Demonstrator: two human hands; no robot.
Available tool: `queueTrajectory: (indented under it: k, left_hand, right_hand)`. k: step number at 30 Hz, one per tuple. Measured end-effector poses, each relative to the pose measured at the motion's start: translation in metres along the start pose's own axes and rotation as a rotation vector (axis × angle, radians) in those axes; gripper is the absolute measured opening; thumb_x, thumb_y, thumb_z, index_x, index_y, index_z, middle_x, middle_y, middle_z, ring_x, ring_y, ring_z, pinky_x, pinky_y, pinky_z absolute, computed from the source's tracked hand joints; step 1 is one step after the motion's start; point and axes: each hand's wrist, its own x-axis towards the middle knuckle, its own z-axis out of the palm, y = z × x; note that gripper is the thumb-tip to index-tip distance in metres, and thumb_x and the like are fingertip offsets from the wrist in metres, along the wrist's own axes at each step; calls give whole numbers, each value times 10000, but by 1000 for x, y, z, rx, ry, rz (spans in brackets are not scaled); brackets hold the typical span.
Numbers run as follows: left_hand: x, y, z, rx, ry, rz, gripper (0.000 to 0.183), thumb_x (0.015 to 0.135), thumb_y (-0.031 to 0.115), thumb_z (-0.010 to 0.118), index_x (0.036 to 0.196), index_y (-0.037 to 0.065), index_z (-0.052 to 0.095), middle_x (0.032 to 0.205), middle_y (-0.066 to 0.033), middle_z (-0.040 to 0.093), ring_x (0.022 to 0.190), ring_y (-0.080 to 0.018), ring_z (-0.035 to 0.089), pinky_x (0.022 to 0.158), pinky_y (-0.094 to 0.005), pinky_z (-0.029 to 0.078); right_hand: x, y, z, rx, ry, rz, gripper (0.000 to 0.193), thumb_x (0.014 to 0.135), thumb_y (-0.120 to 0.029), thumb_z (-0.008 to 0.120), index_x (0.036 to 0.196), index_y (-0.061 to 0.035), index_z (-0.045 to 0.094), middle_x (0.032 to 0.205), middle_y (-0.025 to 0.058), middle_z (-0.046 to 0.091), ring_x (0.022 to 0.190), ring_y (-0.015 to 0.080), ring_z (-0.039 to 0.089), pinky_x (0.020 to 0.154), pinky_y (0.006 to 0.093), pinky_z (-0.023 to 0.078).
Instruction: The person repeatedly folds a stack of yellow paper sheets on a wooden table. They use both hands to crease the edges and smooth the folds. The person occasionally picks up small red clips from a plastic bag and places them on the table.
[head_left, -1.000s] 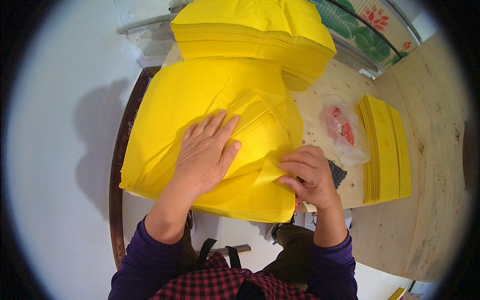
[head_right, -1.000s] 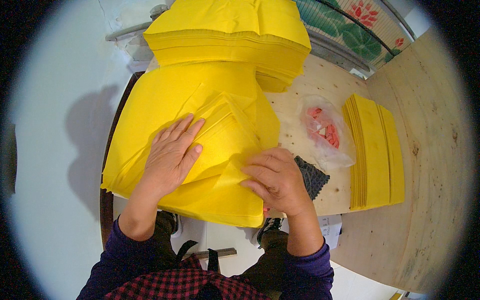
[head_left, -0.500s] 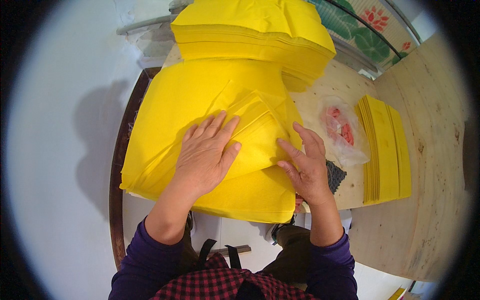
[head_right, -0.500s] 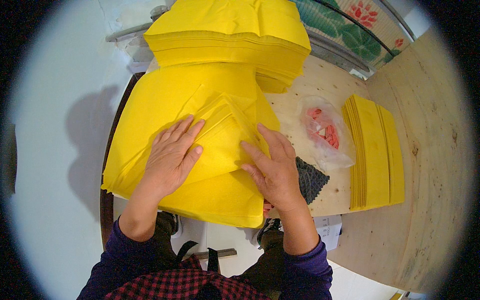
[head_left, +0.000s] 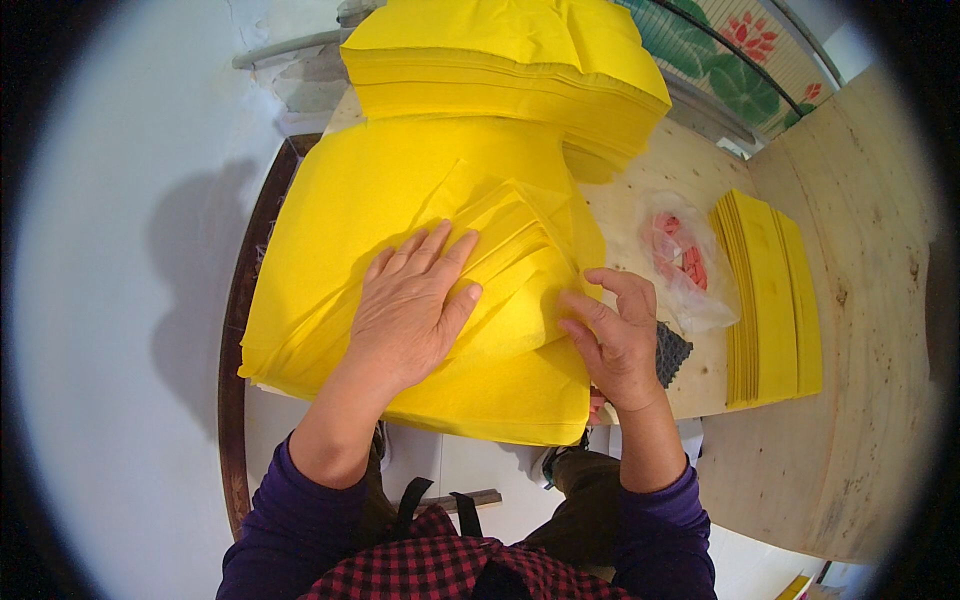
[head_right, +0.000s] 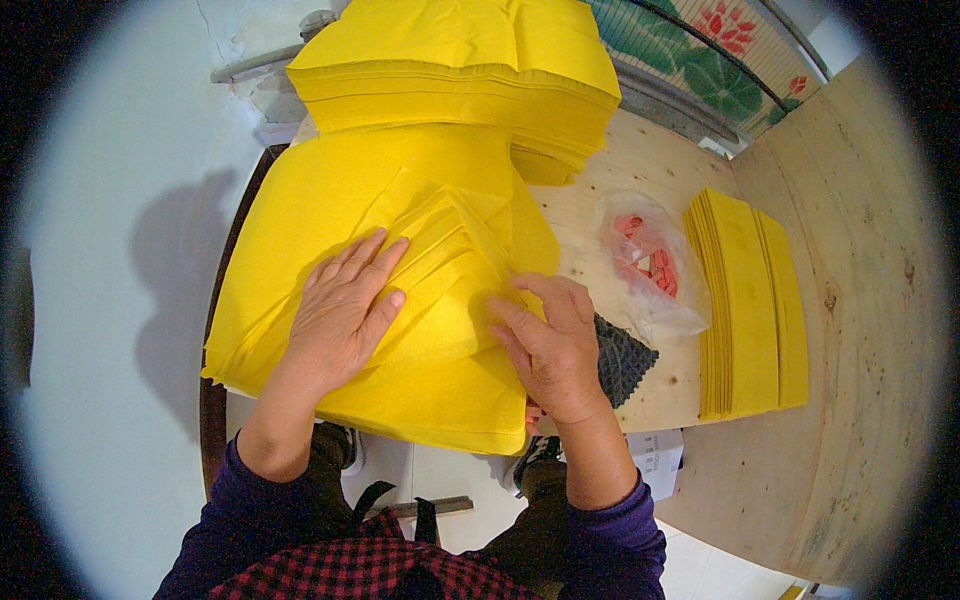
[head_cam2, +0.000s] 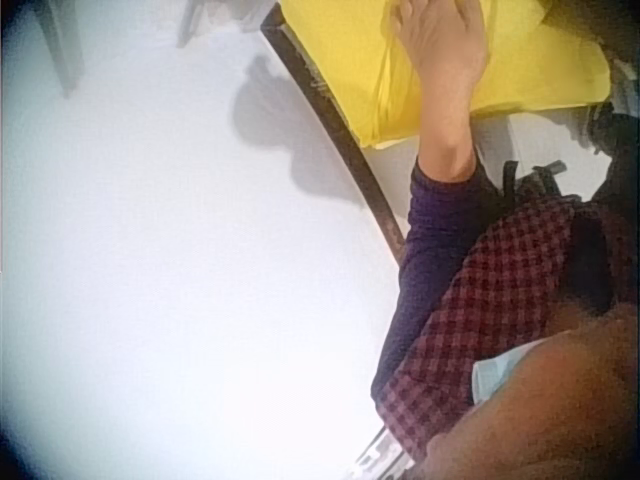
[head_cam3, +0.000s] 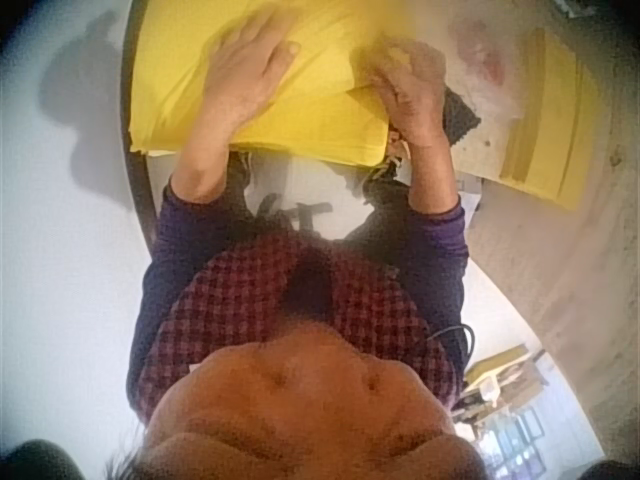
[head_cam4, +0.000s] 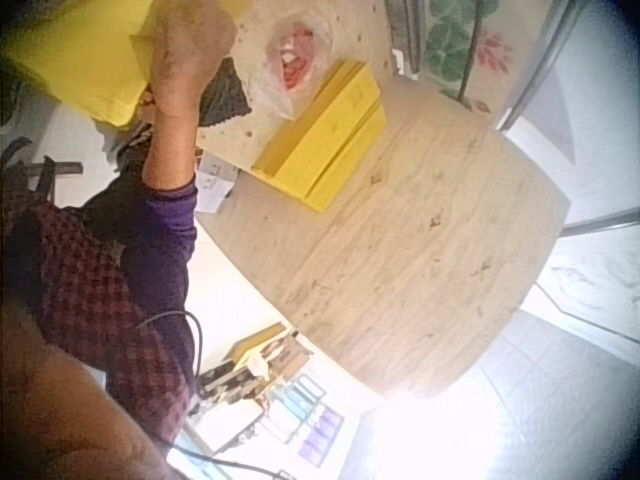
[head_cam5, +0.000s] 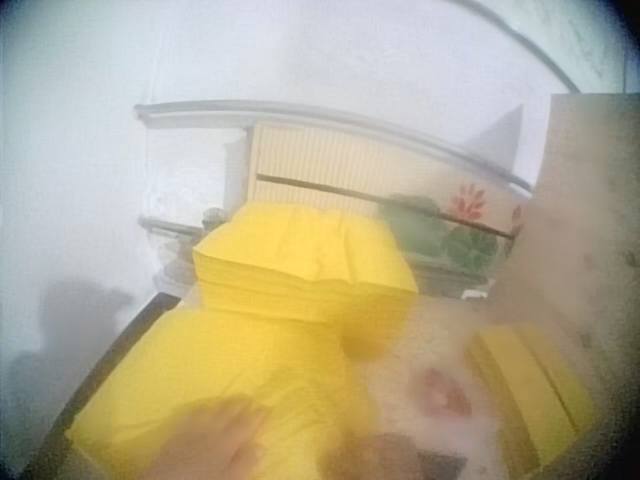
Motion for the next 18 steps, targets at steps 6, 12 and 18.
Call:
queueTrajectory:
  k: [6,12,18]
  left_hand:
    - [0,1,-1,2,4,0,541,1020,398,416,1473,104,438,1511,-189,421,1399,-352,380,1164,-492,245]
    - [0,2,-1,-3,-2,-1,539,1020,393,420,1473,101,435,1509,-191,422,1394,-357,383,1162,-494,245]
    - [0,1,-1,-10,-2,1,539,1020,392,422,1476,105,431,1509,-191,421,1391,-357,386,1160,-494,246]
  right_hand:
    - [4,-6,0,7,37,35,413,676,-83,815,1076,-135,722,1179,115,611,1055,345,560,906,427,470]
    - [1,-3,-2,65,42,40,408,681,-112,819,1076,-127,719,1190,107,608,1062,339,554,924,431,456]
    - [1,0,-1,185,77,146,375,741,-180,789,1104,-124,715,1244,126,590,1124,348,526,985,449,414]
